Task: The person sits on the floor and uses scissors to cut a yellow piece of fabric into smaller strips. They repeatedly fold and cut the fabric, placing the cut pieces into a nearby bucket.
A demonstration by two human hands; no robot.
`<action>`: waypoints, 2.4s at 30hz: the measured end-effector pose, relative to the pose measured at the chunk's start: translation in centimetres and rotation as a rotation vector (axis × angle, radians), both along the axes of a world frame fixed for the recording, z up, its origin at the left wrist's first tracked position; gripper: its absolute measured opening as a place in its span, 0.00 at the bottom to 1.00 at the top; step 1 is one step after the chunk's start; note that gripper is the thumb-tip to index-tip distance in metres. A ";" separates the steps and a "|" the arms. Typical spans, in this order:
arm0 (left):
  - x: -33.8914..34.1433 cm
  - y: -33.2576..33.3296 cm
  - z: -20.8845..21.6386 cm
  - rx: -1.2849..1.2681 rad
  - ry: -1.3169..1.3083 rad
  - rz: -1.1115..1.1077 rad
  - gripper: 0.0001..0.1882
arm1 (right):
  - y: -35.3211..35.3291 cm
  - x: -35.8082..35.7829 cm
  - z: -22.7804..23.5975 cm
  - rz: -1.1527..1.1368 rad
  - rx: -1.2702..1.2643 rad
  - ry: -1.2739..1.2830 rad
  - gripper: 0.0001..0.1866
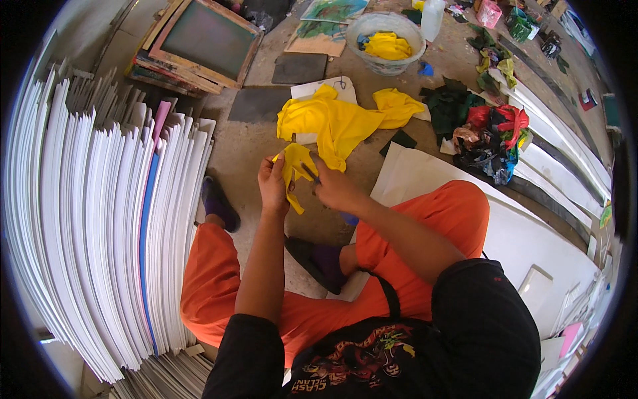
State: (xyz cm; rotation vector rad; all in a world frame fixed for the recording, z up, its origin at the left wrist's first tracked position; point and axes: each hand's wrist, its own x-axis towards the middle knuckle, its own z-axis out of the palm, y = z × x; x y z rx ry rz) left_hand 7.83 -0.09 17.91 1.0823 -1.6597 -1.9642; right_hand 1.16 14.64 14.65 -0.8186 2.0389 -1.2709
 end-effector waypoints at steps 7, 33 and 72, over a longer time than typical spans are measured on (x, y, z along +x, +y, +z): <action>0.2 0.8 -0.9 -0.187 0.033 -0.016 0.09 | -0.8 0.8 2.5 0.077 0.036 -0.401 0.46; 0.1 5.3 -6.6 0.243 0.206 0.102 0.28 | -1.2 -0.8 -3.9 0.004 -0.185 -0.023 0.39; 2.0 2.7 -2.3 0.044 -0.118 -0.448 0.16 | 2.4 -5.2 1.4 0.255 -0.196 -0.394 0.39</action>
